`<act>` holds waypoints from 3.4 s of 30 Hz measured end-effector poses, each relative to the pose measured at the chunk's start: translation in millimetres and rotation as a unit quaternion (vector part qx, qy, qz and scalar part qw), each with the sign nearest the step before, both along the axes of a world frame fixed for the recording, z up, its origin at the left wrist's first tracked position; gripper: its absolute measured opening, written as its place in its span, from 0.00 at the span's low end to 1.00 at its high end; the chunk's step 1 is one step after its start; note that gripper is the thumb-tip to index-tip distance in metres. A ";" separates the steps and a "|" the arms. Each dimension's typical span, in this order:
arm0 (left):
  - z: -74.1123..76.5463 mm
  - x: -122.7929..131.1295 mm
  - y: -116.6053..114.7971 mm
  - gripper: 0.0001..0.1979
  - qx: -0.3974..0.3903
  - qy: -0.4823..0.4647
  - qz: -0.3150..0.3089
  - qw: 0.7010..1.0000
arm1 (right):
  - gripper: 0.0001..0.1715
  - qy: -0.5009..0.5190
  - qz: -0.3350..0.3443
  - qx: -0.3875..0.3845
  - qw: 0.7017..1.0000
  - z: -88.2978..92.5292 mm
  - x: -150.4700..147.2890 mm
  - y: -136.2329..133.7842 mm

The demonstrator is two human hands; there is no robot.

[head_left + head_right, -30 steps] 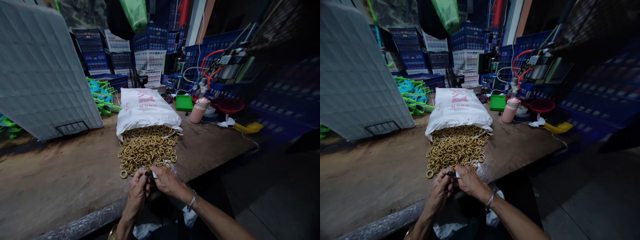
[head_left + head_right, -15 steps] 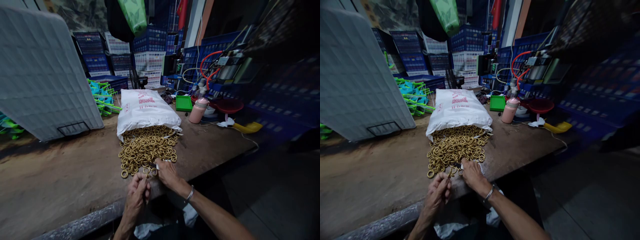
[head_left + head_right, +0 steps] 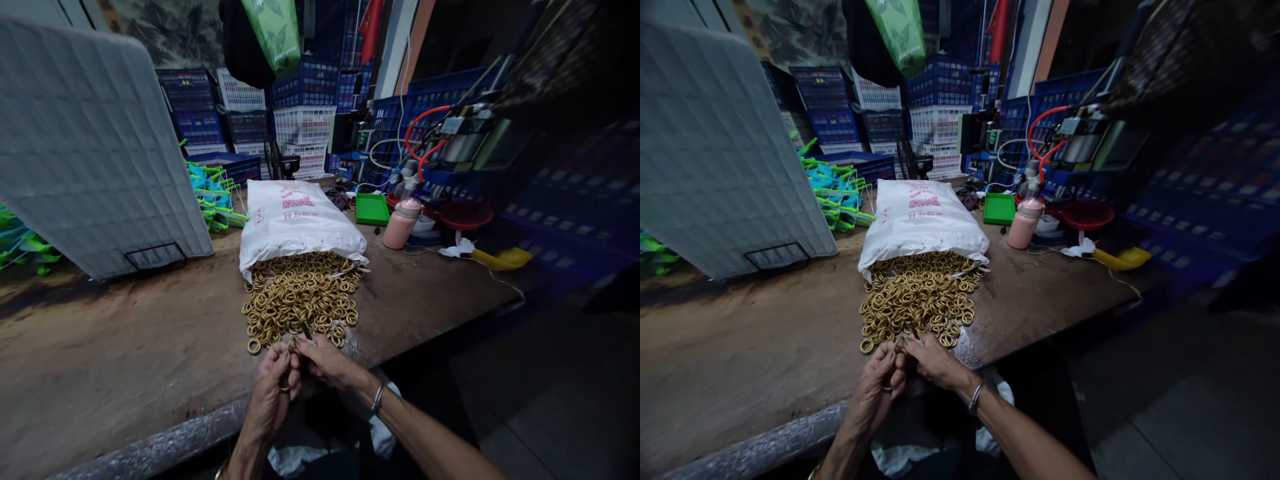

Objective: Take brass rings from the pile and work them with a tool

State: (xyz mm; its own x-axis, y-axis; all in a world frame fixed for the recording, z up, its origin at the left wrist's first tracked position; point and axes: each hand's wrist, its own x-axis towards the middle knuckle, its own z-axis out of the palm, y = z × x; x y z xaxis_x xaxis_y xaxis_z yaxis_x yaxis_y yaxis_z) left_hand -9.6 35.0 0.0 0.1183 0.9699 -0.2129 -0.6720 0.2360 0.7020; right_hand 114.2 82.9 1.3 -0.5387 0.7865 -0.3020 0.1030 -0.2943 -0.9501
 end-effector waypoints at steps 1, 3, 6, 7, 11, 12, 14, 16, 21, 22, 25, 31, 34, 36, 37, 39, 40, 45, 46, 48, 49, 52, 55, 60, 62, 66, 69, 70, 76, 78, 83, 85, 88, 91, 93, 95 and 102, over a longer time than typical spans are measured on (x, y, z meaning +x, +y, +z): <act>0.2 -0.7 -0.2 0.08 0.003 -0.002 0.002 1.000 | 0.17 0.016 -0.003 -0.004 1.000 0.8 -0.7 -0.3; 0.6 -1.8 -0.7 0.08 0.000 -0.006 0.004 1.000 | 0.15 0.038 -0.009 -0.014 0.999 1.4 -2.0 -0.2; 0.3 -2.6 -1.1 0.09 -0.025 -0.015 0.011 1.000 | 0.11 0.036 -0.038 0.000 0.999 -1.4 -3.2 1.5; -0.3 -2.6 -1.0 0.10 -0.039 -0.018 0.015 0.999 | 0.10 0.028 -0.050 0.014 0.998 -2.9 -3.4 2.3; -6.4 -2.3 2.0 0.15 -0.091 -0.019 0.041 0.995 | 0.05 -0.018 -0.071 0.082 0.994 -6.0 -4.6 4.3; -8.1 -2.3 3.1 0.15 -0.093 -0.015 0.046 0.994 | 0.05 -0.029 -0.075 0.102 0.992 -5.3 -4.9 4.5; -9.9 -2.3 4.7 0.16 -0.089 -0.003 0.050 0.995 | 0.04 -0.047 -0.085 0.144 0.985 -2.0 -5.7 4.4; -8.9 -2.1 5.1 0.16 -0.082 0.013 0.051 0.995 | 0.04 -0.062 -0.094 0.187 0.976 2.6 -6.1 3.9; -0.8 0.3 1.8 0.15 -0.060 0.048 0.040 0.996 | 0.05 -0.079 -0.073 0.266 0.958 12.0 -5.8 2.4; -0.5 0.8 1.2 0.14 -0.054 0.052 0.041 0.996 | 0.05 -0.078 -0.069 0.271 0.957 12.6 -5.8 2.3; -4.0 1.3 0.9 0.12 -0.023 0.077 0.070 0.994 | 0.05 -0.082 -0.078 0.275 0.955 11.9 -6.1 2.4; -12.9 1.2 4.3 0.12 0.016 0.219 0.144 0.965 | 0.15 -0.115 -0.092 0.208 0.967 9.0 -7.3 0.4; -12.2 2.5 5.4 0.13 0.032 0.280 0.129 0.951 | 0.17 -0.112 -0.071 0.152 0.980 9.0 -7.9 -0.7; -11.1 2.9 5.4 0.14 0.031 0.289 0.104 0.951 | 0.16 -0.110 -0.075 0.141 0.981 8.5 -8.7 0.5; -10.3 2.8 5.1 0.14 0.025 0.287 0.085 0.954 | 0.16 -0.110 -0.082 0.139 0.981 8.1 -9.1 1.5; -7.9 2.3 4.0 0.13 0.012 0.265 0.044 0.963 | 0.15 -0.114 -0.098 0.143 0.978 7.2 -9.8 4.0; -6.2 2.0 3.3 0.13 0.007 0.242 0.030 0.970 | 0.14 -0.119 -0.105 0.147 0.976 6.9 -10.1 5.1; 4.4 2.0 1.1 0.13 -0.030 0.098 0.016 0.995 | 0.12 -0.121 -0.101 0.157 0.975 8.5 -10.3 7.1; 5.8 2.0 1.2 0.13 -0.034 0.087 0.012 0.996 | 0.12 -0.118 -0.101 0.162 0.975 9.3 -9.9 7.1; 7.2 1.9 1.7 0.13 -0.036 0.081 0.010 0.996 | 0.11 -0.119 -0.102 0.179 0.971 11.5 -9.1 6.9; 7.2 2.0 2.0 0.13 -0.035 0.083 0.010 0.996 | 0.11 -0.120 -0.102 0.187 0.970 12.8 -8.7 6.9; 5.3 2.7 2.8 0.13 -0.034 0.099 0.012 0.994 | 0.09 -0.116 -0.099 0.187 0.970 17.0 -8.0 6.6; 1.9 3.1 2.7 0.13 -0.034 0.115 0.009 0.993 | 0.07 -0.110 -0.097 0.172 0.974 19.8 -8.2 6.1; -3.0 0.6 1.6 0.13 -0.033 0.120 0.005 0.992 | 0.05 -0.096 -0.089 0.162 0.978 18.7 -8.9 5.6; -3.2 -0.2 1.4 0.14 -0.031 0.116 0.004 0.993 | 0.05 -0.092 -0.087 0.160 0.979 17.7 -8.8 5.8; -1.3 -0.3 1.4 0.13 -0.024 0.111 -0.001 0.994 | 0.06 -0.088 -0.078 0.147 0.982 16.8 -8.4 6.1; -0.9 -1.0 0.8 0.13 -0.025 0.108 -0.002 0.994 | 0.06 -0.083 -0.076 0.140 0.984 16.1 -7.7 6.2; -1.2 -1.6 0.5 0.13 -0.024 0.105 -0.003 0.994 | 0.06 -0.081 -0.073 0.139 0.984 15.7 -7.4 6.2; -2.5 -4.0 -0.8 0.13 -0.021 0.095 -0.006 0.995 | 0.06 -0.059 -0.065 0.119 0.989 14.7 -8.0 6.6; -1.7 -3.6 -0.7 0.13 -0.016 0.095 -0.010 0.995 | 0.06 -0.043 -0.058 0.103 0.992 15.1 -8.9 7.1; 1.5 -3.5 0.0 0.14 -0.009 0.105 0.004 0.994 | 0.08 -0.129 -0.085 0.168 0.974 10.5 -5.6 7.3; 1.1 -4.6 0.3 0.14 -0.006 0.111 0.016 0.994 | 0.08 -0.184 -0.073 0.250 0.948 7.7 -2.5 4.8; -2.5 -6.4 0.7 0.13 -0.001 0.130 0.007 0.991 | 0.07 -0.229 -0.016 0.343 0.911 7.2 0.8 -2.0; -6.7 -6.8 1.2 0.13 0.006 0.153 -0.002 0.988 | 0.11 -0.257 0.024 0.373 0.891 9.5 1.1 -8.0; -7.7 -6.4 1.2 0.14 0.012 0.166 0.005 0.986 | 0.13 -0.274 0.033 0.384 0.881 8.8 1.0 -8.9; -6.3 -5.7 0.0 0.14 0.014 0.183 0.018 0.983 | 0.15 -0.289 0.036 0.393 0.872 5.0 1.8 -7.3; 12.1 -6.1 -14.7 0.11 -0.011 0.119 0.016 0.993 | 0.13 -0.359 0.039 0.391 0.846 -9.0 5.3 0.1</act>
State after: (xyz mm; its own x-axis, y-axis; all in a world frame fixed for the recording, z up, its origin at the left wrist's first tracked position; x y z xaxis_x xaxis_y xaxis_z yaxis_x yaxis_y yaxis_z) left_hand -15.8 20.3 12.1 0.0322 0.9671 -0.2525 -0.4955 0.2349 0.8362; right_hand 119.6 83.0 -7.7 -0.4968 0.8676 0.0230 0.7272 0.4306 -0.5346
